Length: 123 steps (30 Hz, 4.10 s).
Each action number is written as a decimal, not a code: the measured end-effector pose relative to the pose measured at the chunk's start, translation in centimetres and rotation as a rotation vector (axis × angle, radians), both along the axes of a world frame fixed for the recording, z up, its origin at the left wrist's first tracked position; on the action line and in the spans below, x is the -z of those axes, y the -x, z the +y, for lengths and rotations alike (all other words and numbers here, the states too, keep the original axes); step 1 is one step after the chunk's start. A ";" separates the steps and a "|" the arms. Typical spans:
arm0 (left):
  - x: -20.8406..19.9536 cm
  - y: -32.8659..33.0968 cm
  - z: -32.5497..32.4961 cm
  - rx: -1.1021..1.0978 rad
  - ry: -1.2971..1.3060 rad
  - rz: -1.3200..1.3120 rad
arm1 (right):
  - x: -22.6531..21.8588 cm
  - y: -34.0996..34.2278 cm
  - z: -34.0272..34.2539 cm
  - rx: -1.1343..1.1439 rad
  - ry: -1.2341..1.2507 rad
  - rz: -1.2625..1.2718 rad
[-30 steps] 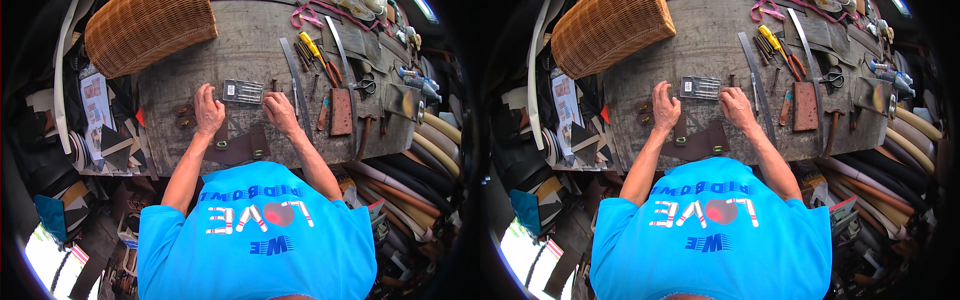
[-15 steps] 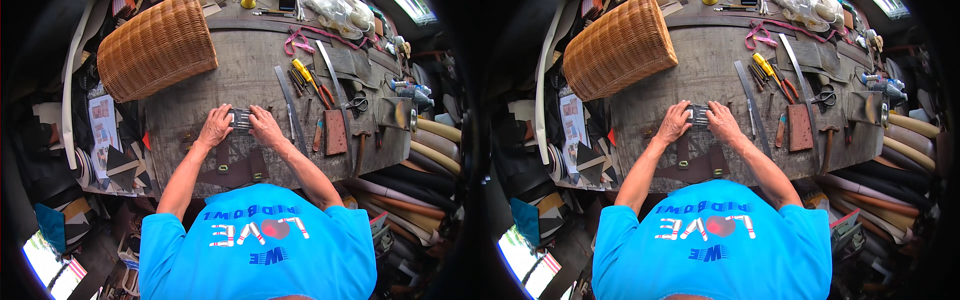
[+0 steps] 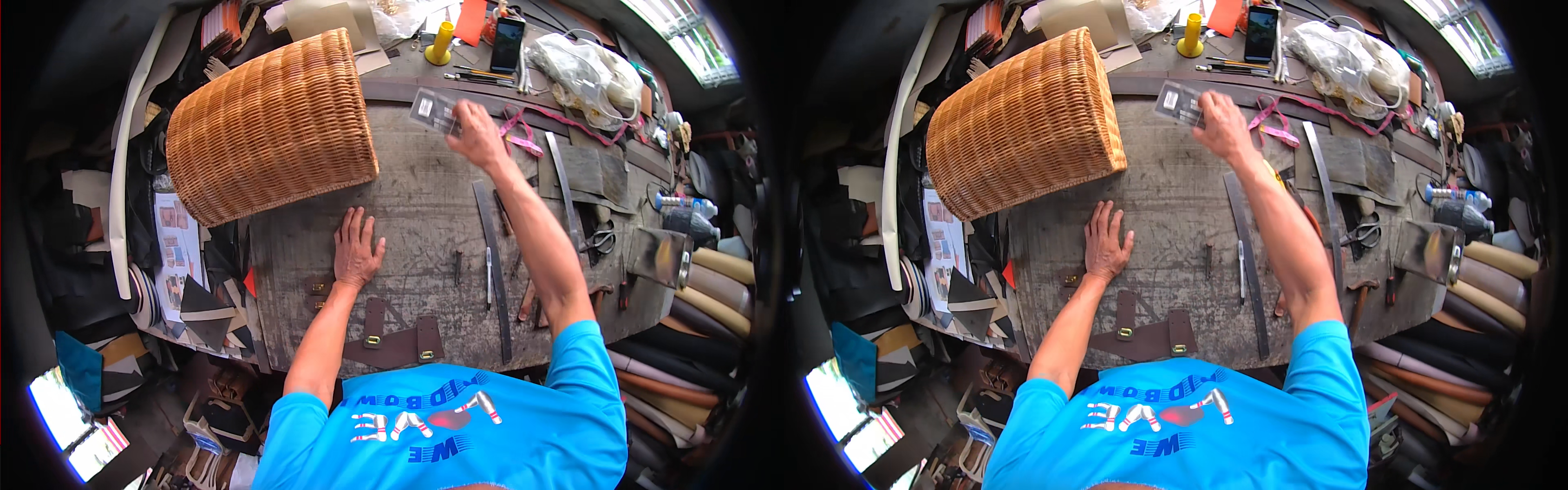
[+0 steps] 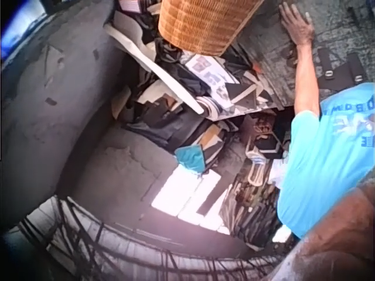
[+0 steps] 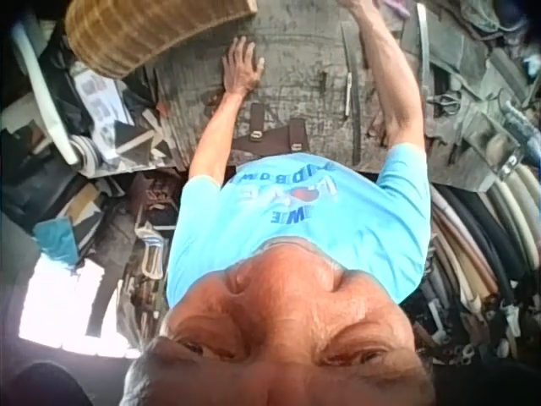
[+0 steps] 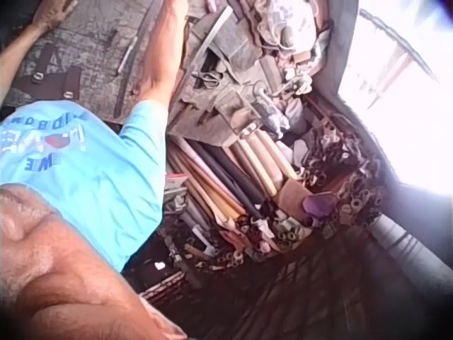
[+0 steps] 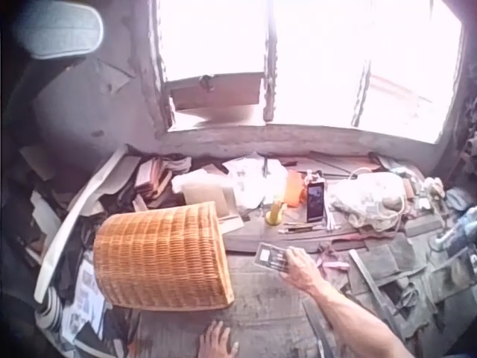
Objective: Measuring and attaching leather straps to a wicker basket using various tools.
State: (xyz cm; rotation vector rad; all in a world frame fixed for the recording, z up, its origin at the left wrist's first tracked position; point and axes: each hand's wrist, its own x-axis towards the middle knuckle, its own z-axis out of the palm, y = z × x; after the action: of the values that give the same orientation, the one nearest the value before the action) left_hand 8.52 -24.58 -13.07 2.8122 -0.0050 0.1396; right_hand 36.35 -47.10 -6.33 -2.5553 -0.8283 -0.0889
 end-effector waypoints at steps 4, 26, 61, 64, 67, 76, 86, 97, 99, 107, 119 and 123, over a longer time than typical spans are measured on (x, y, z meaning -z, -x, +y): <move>-0.4 -0.5 0.1 -0.004 0.055 -0.005 | 0.5 -10.5 5.8 -0.103 0.105 -0.047; 0.3 0.2 0.4 -0.016 0.077 -0.063 | 1.1 28.1 -2.3 0.191 -0.296 0.289; -0.8 15.0 15.6 0.114 -0.005 -0.100 | 4.9 50.4 -8.4 0.578 -0.119 0.090; 0.3 15.3 19.3 -0.023 -0.069 -0.116 | 5.2 49.5 -8.2 0.586 -0.130 0.133; -1.2 15.6 20.1 -0.022 -0.042 -0.059 | 3.9 49.3 -8.0 0.576 -0.135 0.135; -1.4 15.0 19.4 -0.121 0.044 -0.052 | 3.7 48.3 -7.9 0.577 -0.177 0.216; -2.7 14.7 16.1 -0.144 0.287 -0.130 | 4.6 47.5 -9.4 0.606 -0.090 0.308; -3.4 19.9 20.5 -0.515 0.229 -0.308 | 5.0 47.1 -9.4 0.610 -0.049 0.298; -1.5 22.3 24.8 -0.623 0.120 -0.221 | 5.0 46.8 -8.8 0.585 -0.080 0.265; -4.8 21.9 16.4 -0.577 -0.134 -0.204 | 3.3 47.5 -7.9 0.593 -0.147 0.392; -5.0 21.1 -5.0 -0.150 0.116 0.141 | 1.7 49.4 -3.2 0.527 0.089 0.383; -3.6 20.5 -5.2 -0.223 0.112 0.184 | 0.9 49.1 -1.9 0.464 0.167 0.319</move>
State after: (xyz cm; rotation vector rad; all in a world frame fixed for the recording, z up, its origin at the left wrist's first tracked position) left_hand -12.01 -29.76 -9.51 2.6955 0.3486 -0.0667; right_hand -12.76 -49.01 -7.23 -2.7682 -0.1214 0.2494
